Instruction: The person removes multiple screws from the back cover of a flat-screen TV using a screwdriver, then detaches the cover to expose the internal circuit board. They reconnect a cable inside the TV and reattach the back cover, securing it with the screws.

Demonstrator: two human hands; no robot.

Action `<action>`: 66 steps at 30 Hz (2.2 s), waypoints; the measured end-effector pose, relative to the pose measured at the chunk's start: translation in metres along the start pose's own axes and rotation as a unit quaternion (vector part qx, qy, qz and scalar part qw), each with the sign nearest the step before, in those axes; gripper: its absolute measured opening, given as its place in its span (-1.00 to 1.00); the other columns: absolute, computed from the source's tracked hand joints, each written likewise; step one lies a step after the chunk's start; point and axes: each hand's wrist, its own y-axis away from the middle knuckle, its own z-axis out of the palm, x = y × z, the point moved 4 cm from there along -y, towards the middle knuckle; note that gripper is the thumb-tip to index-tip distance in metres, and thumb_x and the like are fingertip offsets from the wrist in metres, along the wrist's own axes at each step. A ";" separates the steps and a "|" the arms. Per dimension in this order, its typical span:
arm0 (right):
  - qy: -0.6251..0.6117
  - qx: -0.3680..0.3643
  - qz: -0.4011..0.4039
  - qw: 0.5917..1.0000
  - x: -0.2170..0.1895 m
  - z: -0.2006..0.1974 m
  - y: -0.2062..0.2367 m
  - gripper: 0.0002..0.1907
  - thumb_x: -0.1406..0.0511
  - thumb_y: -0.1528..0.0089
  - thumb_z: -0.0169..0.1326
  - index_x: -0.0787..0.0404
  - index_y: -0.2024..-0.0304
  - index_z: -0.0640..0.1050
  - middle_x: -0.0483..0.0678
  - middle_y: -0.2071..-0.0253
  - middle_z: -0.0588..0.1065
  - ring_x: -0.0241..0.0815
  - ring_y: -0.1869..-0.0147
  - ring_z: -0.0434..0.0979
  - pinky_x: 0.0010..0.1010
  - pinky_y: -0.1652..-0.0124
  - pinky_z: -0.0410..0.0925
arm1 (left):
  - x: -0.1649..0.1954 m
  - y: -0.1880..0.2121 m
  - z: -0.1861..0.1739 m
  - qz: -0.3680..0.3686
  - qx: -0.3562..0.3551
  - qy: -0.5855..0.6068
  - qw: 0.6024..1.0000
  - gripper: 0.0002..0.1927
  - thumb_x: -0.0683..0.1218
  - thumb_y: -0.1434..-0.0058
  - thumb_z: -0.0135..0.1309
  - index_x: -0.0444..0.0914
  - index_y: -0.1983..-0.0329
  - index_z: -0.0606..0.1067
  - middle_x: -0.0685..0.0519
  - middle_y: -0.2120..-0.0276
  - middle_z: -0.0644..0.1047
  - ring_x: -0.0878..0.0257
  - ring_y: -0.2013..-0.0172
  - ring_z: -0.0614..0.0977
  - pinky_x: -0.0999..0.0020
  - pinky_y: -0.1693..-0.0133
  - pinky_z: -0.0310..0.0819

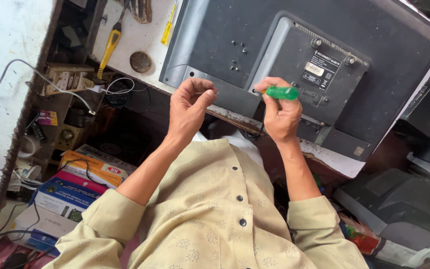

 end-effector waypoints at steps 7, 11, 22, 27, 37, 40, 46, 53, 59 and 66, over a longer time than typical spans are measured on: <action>0.162 0.038 -0.024 0.986 -0.002 0.005 -0.001 -0.68 0.47 -0.30 0.28 0.24 -0.07 0.53 -0.06 0.13 0.52 -0.20 0.06 0.59 -0.37 -0.03 0.46 | -0.001 -0.004 -0.001 -0.013 -0.017 -0.024 0.999 -0.86 -0.20 -0.33 0.11 -0.32 0.07 0.53 0.07 0.19 0.62 0.35 0.17 0.65 0.43 0.07 0.57; 0.071 0.032 -0.086 0.993 -0.005 0.011 0.001 -0.63 0.56 -0.25 0.09 0.41 -0.11 0.40 0.12 -0.02 0.44 -0.05 -0.11 0.55 -0.25 -0.17 0.42 | -0.002 -0.007 -0.002 -0.026 -0.029 -0.035 0.999 -0.84 -0.19 -0.33 0.12 -0.32 0.07 0.52 0.07 0.19 0.63 0.35 0.17 0.65 0.42 0.08 0.56; 0.066 0.064 -0.047 0.995 0.011 0.012 0.008 -0.64 0.51 -0.30 0.21 0.30 -0.11 0.44 0.00 -0.02 0.49 -0.19 -0.13 0.54 -0.38 -0.17 0.41 | -0.004 -0.016 -0.001 -0.029 -0.050 -0.052 0.997 -0.83 -0.18 -0.30 0.14 -0.32 0.07 0.53 0.08 0.21 0.63 0.36 0.19 0.64 0.42 0.10 0.55; 0.054 0.083 0.000 0.995 0.017 0.012 0.007 -0.67 0.62 -0.41 0.01 0.33 -0.20 0.41 0.10 0.06 0.61 -0.13 -0.06 0.65 -0.39 -0.10 0.51 | -0.001 -0.019 -0.004 -0.032 -0.062 -0.075 0.995 -0.84 -0.18 -0.32 0.13 -0.31 0.06 0.54 0.06 0.21 0.62 0.35 0.19 0.62 0.41 0.12 0.53; -0.012 0.132 -0.044 0.990 -0.032 -0.011 0.010 -0.71 0.64 -0.45 -0.03 0.35 -0.16 0.32 0.17 0.04 0.57 -0.07 -0.04 0.64 -0.26 -0.18 0.52 | -0.012 -0.038 0.030 -0.061 -0.158 -0.104 0.980 -0.67 -0.21 -0.31 0.02 -0.34 -0.14 0.49 0.00 0.12 0.64 0.33 0.20 0.63 0.41 0.11 0.59; -0.047 0.158 -0.033 0.986 -0.047 -0.008 0.011 -0.67 0.64 -0.44 0.00 0.33 -0.18 0.29 0.16 0.04 0.56 -0.05 -0.04 0.65 -0.24 -0.17 0.53 | -0.016 -0.040 0.061 -0.104 -0.219 -0.086 0.966 -0.61 -0.20 -0.28 0.10 -0.33 -0.18 0.44 0.04 0.16 0.63 0.34 0.25 0.64 0.42 0.15 0.59; -0.088 0.239 -0.016 0.967 -0.051 -0.043 0.032 -0.71 0.60 -0.47 0.05 0.32 -0.14 0.29 0.17 0.09 0.56 -0.01 -0.05 0.66 -0.28 -0.10 0.54 | -0.009 -0.051 0.082 -0.073 -0.219 -0.183 0.956 -0.86 -0.22 -0.32 0.12 -0.38 0.19 0.65 -0.09 0.42 0.65 0.26 0.42 0.58 0.28 0.32 0.53; -0.018 0.318 -0.002 0.948 -0.012 -0.143 0.092 -0.71 0.56 -0.48 0.07 0.29 -0.12 0.28 0.16 0.08 0.56 0.00 -0.06 0.67 -0.26 -0.11 0.58 | 0.009 -0.095 0.069 0.246 -0.184 -0.545 0.780 -0.88 -0.31 -0.21 0.03 -0.33 0.28 0.58 -0.15 0.16 0.54 -0.18 0.12 0.60 -0.02 0.13 0.51; 0.141 0.282 -0.001 0.949 0.027 -0.152 0.112 -0.82 0.53 -0.45 0.06 0.37 -0.01 0.32 0.15 0.04 0.57 -0.06 -0.07 0.66 -0.37 -0.11 0.51 | 0.003 -0.086 0.087 0.239 -0.166 -0.559 0.777 -0.87 -0.27 -0.25 0.09 -0.32 0.17 0.59 -0.14 0.14 0.55 -0.18 0.14 0.61 -0.01 0.16 0.51; 0.127 0.290 0.018 0.948 0.038 -0.175 0.119 -0.86 0.50 -0.46 0.07 0.37 0.06 0.34 0.13 0.07 0.58 -0.12 -0.05 0.63 -0.41 -0.12 0.48 | 0.011 -0.069 0.083 0.269 -0.101 -0.482 0.828 -0.83 -0.31 -0.34 0.14 -0.39 0.02 0.56 -0.16 0.18 0.55 -0.03 0.26 0.65 0.16 0.22 0.55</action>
